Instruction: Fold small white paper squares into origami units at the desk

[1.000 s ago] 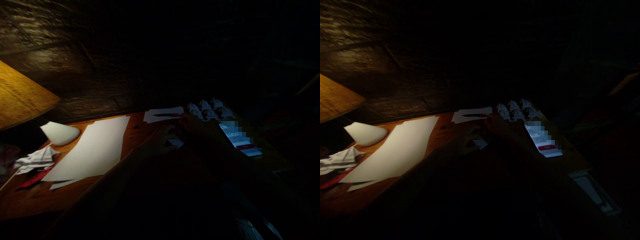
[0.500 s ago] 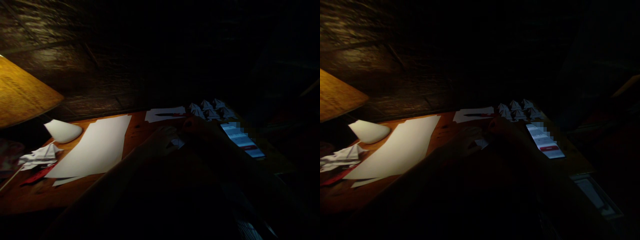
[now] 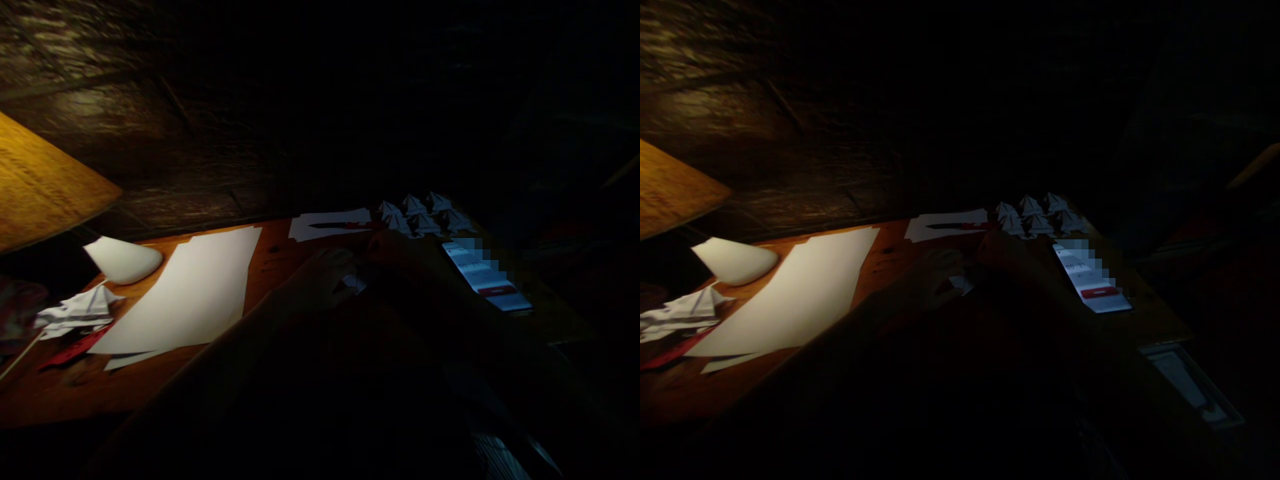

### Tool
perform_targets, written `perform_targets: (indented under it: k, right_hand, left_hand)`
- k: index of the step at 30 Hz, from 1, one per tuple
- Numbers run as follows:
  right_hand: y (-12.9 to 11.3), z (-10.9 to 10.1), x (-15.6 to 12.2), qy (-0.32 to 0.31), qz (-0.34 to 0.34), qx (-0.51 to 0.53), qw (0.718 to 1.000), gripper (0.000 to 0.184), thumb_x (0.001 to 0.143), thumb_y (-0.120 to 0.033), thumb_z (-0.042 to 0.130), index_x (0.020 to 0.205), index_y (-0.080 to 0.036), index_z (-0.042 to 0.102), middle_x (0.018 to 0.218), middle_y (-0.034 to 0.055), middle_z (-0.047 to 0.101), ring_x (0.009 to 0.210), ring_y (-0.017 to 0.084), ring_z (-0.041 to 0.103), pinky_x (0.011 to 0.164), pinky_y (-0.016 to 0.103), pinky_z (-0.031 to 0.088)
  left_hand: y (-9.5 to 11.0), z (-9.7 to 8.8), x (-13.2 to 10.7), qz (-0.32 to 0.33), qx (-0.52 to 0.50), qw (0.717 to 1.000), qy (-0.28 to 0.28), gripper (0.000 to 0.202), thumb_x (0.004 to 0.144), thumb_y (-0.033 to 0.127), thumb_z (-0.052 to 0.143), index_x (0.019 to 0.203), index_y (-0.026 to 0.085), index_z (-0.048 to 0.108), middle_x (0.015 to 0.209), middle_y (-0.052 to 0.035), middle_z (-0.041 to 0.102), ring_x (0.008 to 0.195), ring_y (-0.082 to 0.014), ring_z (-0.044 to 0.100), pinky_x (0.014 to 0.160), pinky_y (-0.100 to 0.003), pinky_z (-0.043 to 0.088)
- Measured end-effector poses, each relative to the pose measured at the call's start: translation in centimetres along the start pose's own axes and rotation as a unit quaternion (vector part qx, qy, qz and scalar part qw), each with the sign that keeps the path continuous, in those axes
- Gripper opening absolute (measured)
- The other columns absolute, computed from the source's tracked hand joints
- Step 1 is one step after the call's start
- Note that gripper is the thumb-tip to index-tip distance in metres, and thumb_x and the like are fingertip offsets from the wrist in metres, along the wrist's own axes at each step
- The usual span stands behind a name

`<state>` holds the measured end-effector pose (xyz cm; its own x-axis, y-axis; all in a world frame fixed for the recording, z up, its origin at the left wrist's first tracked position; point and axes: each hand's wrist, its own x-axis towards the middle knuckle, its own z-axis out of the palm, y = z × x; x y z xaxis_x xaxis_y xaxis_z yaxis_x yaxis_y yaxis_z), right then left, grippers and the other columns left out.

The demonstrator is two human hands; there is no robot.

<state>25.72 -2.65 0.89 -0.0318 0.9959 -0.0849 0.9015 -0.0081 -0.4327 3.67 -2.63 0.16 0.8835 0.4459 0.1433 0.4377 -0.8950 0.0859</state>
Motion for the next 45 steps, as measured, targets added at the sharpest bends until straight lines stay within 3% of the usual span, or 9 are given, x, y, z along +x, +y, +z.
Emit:
perform_targets:
  k: [7, 15, 23, 28, 33, 39, 45]
  right_hand:
    - [0.3, 0.2, 0.3, -0.011, -0.004, 0.007, 1.000, 0.018, 0.080, -0.034, 0.073, 0.084, -0.018, 0.081, 0.089, 0.0115, 0.077, 0.071, 0.021, 0.068, 0.059, 0.028, 0.043]
    - [0.8, 0.6, 0.7, 0.006, -0.029, 0.007, 1.000, 0.016, 0.081, -0.024, 0.068, 0.091, -0.021, 0.080, 0.095, 0.0085, 0.077, 0.078, 0.021, 0.068, 0.061, 0.027, 0.044]
    - [1.8, 1.1, 1.4, 0.016, -0.048, 0.011, 0.999, 0.025, 0.080, -0.037, 0.075, 0.098, -0.020, 0.074, 0.097, 0.0071, 0.075, 0.078, 0.018, 0.065, 0.060, 0.026, 0.041]
    - [2.3, 1.2, 1.4, -0.005, -0.054, 0.042, 0.998, 0.033, 0.076, -0.045, 0.077, 0.098, -0.021, 0.072, 0.096, 0.0059, 0.074, 0.076, 0.018, 0.064, 0.058, 0.025, 0.040]
    - [2.3, 1.3, 1.5, -0.002, -0.052, 0.039, 0.998, 0.039, 0.072, -0.047, 0.082, 0.099, -0.021, 0.072, 0.097, 0.0061, 0.074, 0.078, 0.018, 0.064, 0.060, 0.026, 0.039]
    - [1.7, 1.1, 1.7, -0.025, -0.031, 0.040, 0.998, 0.033, 0.071, -0.043, 0.084, 0.093, -0.022, 0.074, 0.095, 0.0063, 0.075, 0.077, 0.018, 0.065, 0.061, 0.026, 0.041]
    - [1.9, 0.8, 1.5, -0.026, -0.048, 0.064, 0.996, 0.028, 0.075, -0.034, 0.082, 0.098, -0.020, 0.074, 0.099, 0.0055, 0.075, 0.078, 0.017, 0.065, 0.061, 0.024, 0.041]
  left_hand:
    - [-0.1, 0.1, 0.0, 0.008, 0.006, 1.000, -0.010, 0.047, 0.095, 0.041, 0.055, 0.135, 0.017, 0.056, 0.157, -0.0160, 0.044, 0.150, -0.0323, 0.033, 0.117, -0.055, 0.033]
    - [-0.7, 0.4, -0.1, 0.001, 0.006, 1.000, -0.015, 0.045, 0.095, 0.044, 0.056, 0.132, 0.018, 0.058, 0.153, -0.0148, 0.050, 0.148, -0.0313, 0.039, 0.118, -0.054, 0.033]
    - [-1.6, 1.0, -0.4, 0.004, -0.008, 1.000, -0.025, 0.049, 0.096, 0.044, 0.056, 0.140, 0.023, 0.053, 0.157, -0.0118, 0.046, 0.148, -0.0305, 0.037, 0.116, -0.055, 0.036]
    - [-1.8, 1.1, -0.5, 0.007, -0.027, 1.000, -0.004, 0.049, 0.094, 0.042, 0.061, 0.138, 0.023, 0.055, 0.158, -0.0124, 0.044, 0.147, -0.0303, 0.037, 0.115, -0.053, 0.038]
    - [-1.8, 1.1, -0.4, 0.003, -0.037, 0.999, -0.017, 0.045, 0.094, 0.047, 0.060, 0.134, 0.024, 0.059, 0.155, -0.0117, 0.048, 0.146, -0.0321, 0.039, 0.114, -0.057, 0.037]
    - [-1.5, 0.6, -0.5, -0.009, -0.049, 0.999, -0.021, 0.043, 0.093, 0.043, 0.063, 0.132, 0.025, 0.059, 0.153, -0.0118, 0.050, 0.144, -0.0322, 0.041, 0.114, -0.057, 0.036]
    - [-1.8, 0.7, -0.6, -0.011, -0.053, 0.998, -0.012, 0.054, 0.091, 0.044, 0.065, 0.141, 0.027, 0.052, 0.153, -0.0103, 0.051, 0.145, -0.0312, 0.040, 0.114, -0.058, 0.037]
